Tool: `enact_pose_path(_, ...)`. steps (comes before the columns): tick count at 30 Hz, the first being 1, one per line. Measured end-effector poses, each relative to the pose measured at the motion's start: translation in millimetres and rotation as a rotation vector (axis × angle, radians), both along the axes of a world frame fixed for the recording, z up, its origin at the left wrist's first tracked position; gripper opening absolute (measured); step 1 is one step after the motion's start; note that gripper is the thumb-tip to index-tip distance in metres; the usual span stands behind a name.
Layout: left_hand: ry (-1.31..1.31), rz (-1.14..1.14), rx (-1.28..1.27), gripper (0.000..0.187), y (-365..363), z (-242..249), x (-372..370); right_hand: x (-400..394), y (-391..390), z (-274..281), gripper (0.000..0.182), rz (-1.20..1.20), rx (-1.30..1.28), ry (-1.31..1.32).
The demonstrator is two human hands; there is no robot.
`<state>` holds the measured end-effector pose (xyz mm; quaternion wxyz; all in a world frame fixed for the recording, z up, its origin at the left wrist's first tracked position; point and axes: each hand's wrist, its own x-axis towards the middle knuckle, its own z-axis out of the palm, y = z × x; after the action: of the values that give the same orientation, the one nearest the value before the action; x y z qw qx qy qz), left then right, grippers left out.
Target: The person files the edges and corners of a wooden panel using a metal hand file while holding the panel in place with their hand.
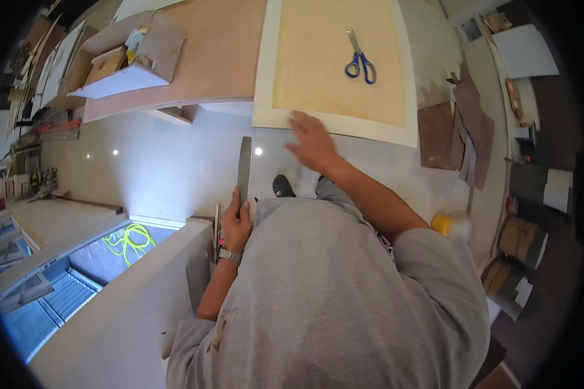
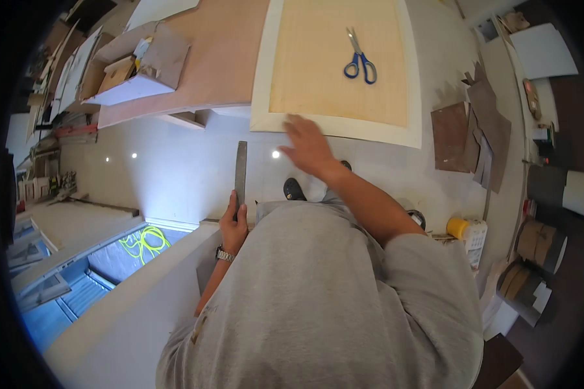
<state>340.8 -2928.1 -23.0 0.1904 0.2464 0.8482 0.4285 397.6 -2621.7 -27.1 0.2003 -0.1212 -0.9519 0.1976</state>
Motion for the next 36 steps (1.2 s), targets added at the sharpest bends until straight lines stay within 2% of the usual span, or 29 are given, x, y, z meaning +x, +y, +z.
enact_pose_path(2, 0.005, -0.007, 0.017, 0.05, -3.9, -16.6, -2.5, -23.7, -21.8, 2.1, 0.072, 0.078, 0.01, -0.167)
enact_pose_path(6, -0.073, 0.022, 0.022, 0.051, 3.9, -7.2, -9.0, -26.8, -29.4, -7.1, 0.079, 0.08, 0.036, -0.276)
enact_pose_path(9, -0.061, 0.01, 0.03, 0.051, 4.2, -6.5, -12.2, 10.7, -5.7, -5.2, 0.076, -0.007, 0.078, -0.35)
enact_pose_path(14, 0.029, -0.06, -0.026, 0.052, 1.9, -8.9, -13.1, 120.1, 41.1, -13.0, 0.079, -0.314, 0.065, -0.375)
enact_pose_path(16, -0.031, -0.049, -0.021, 0.05, 14.1, 4.6, -10.4, 157.4, 57.0, -13.7, 0.081, -0.489, 0.104, -0.426)
enact_pose_path(20, -0.011, -0.089, 0.048, 0.048, 38.3, -1.2, -9.6, 190.1, 64.6, -10.9, 0.083, -0.72, 0.112, -0.5)
enact_pose_path(23, -0.036, -0.119, -0.022, 0.047, 55.4, 4.7, -13.4, 171.8, 49.5, -11.2, 0.082, -0.615, 0.132, -0.501)
enact_pose_path(26, -0.003, -0.12, 0.031, 0.047, 65.3, -2.2, -18.6, 139.4, 28.0, -1.4, 0.081, -0.434, 0.053, -0.438)
enact_pose_path(29, 0.037, -0.152, 0.017, 0.047, 71.2, -5.3, -23.7, 118.5, 20.4, 1.7, 0.08, -0.463, -0.001, -0.486)
enact_pose_path(36, 0.033, -0.237, -0.129, 0.048, 120.7, 2.8, -19.2, 127.3, 30.7, 8.9, 0.078, -0.394, 0.029, -0.57)
